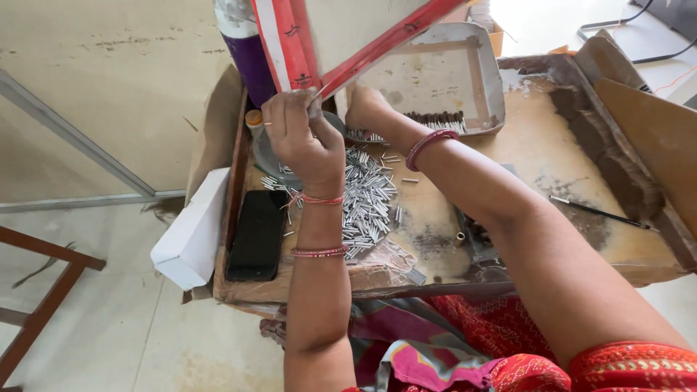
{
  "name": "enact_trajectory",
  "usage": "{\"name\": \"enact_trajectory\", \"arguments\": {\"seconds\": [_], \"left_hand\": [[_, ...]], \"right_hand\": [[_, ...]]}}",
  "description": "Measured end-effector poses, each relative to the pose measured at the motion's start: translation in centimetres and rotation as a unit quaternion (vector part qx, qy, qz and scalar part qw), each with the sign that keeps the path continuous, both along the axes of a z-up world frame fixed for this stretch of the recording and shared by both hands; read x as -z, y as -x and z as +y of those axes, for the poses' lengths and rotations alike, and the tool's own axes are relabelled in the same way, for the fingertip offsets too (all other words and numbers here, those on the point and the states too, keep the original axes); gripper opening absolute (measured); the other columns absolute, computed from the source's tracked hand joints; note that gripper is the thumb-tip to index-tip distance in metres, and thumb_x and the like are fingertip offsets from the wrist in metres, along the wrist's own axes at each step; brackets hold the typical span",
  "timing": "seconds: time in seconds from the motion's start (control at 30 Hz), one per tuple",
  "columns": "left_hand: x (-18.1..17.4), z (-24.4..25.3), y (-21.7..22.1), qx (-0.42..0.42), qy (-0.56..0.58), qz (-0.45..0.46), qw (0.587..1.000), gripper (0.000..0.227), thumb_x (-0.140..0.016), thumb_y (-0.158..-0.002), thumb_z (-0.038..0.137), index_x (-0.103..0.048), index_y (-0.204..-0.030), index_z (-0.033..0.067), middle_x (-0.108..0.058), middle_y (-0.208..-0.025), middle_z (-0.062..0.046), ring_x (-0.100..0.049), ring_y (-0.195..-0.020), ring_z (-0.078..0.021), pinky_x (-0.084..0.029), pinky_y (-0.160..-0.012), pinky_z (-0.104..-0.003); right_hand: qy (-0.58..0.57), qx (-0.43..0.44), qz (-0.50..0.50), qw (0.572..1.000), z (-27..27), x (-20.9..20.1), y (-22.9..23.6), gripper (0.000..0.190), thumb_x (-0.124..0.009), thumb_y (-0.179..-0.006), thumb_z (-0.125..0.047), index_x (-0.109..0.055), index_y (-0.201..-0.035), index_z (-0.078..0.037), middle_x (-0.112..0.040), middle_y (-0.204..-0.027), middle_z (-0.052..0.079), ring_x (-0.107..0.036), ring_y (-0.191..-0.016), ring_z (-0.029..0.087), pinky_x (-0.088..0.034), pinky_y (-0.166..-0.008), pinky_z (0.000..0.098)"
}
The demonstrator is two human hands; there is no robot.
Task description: Assembling small metal pins with brush fibers at a workbench.
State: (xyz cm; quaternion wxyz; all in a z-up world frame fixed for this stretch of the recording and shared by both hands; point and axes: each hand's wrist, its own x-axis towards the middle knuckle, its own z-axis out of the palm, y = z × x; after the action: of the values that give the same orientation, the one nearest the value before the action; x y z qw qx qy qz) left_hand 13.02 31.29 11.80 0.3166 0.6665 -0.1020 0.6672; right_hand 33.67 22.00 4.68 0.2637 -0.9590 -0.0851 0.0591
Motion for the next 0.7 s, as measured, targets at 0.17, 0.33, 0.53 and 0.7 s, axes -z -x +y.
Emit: {"name": "enact_trajectory", "arguments": {"seconds": [0.17, 0.33, 0.53, 0.7], "left_hand": [[0.2, 0.1, -0.1, 0.013, 0.006, -0.001, 1.000, 0.013, -0.061, -0.093, -0.004, -0.065, -0.104, 0.0002, -0.064, -0.101, -0.014, -0.061, -0.101, -0.0341, -0.051, -0.093, -0.045], [0.4, 0.0, -0.4, 0.021, 0.016, -0.004, 1.000, 0.010, -0.063, -0.094, -0.003, -0.065, -0.103, 0.0007, -0.064, -0.101, -0.013, -0.062, -0.101, -0.0327, -0.051, -0.093, -0.044], [0.2, 0.1, -0.2, 0.021, 0.023, -0.003, 1.000, 0.015, -0.062, -0.090, -0.004, -0.065, -0.104, 0.0002, -0.064, -0.102, -0.013, -0.062, -0.102, -0.0338, -0.052, -0.093, -0.045], [0.1, 0.0, 0.1, 0.026, 0.029, 0.003, 0.999, 0.014, -0.063, -0.090, -0.005, -0.066, -0.103, 0.0013, -0.064, -0.101, -0.013, -0.062, -0.103, -0.0337, -0.052, -0.093, -0.044]], "right_hand": [[0.047, 0.008, -0.026, 0.999, 0.3, -0.4, 0.6, 0.025, -0.073, -0.079, -0.013, -0.072, -0.094, 0.007, -0.074, -0.085, 0.023, -0.076, -0.077, 0.029, -0.062, -0.068, 0.0390], [0.062, -0.038, -0.075, 0.995, -0.5, -0.1, 0.4, 0.021, -0.069, -0.080, -0.012, -0.073, -0.094, 0.003, -0.073, -0.085, 0.025, -0.076, -0.079, 0.034, -0.062, -0.071, 0.0426], [0.131, -0.066, -0.102, 0.984, -0.8, 0.0, 1.1, 0.021, -0.069, -0.081, -0.012, -0.075, -0.095, 0.003, -0.076, -0.090, 0.027, -0.076, -0.090, 0.035, -0.061, -0.079, 0.0447], [0.069, -0.038, -0.134, 0.988, -0.5, -0.1, 2.7, 0.035, -0.078, -0.078, -0.029, -0.075, -0.091, 0.004, -0.071, -0.093, 0.027, -0.071, -0.093, 0.040, -0.057, -0.079, 0.0456]]}}
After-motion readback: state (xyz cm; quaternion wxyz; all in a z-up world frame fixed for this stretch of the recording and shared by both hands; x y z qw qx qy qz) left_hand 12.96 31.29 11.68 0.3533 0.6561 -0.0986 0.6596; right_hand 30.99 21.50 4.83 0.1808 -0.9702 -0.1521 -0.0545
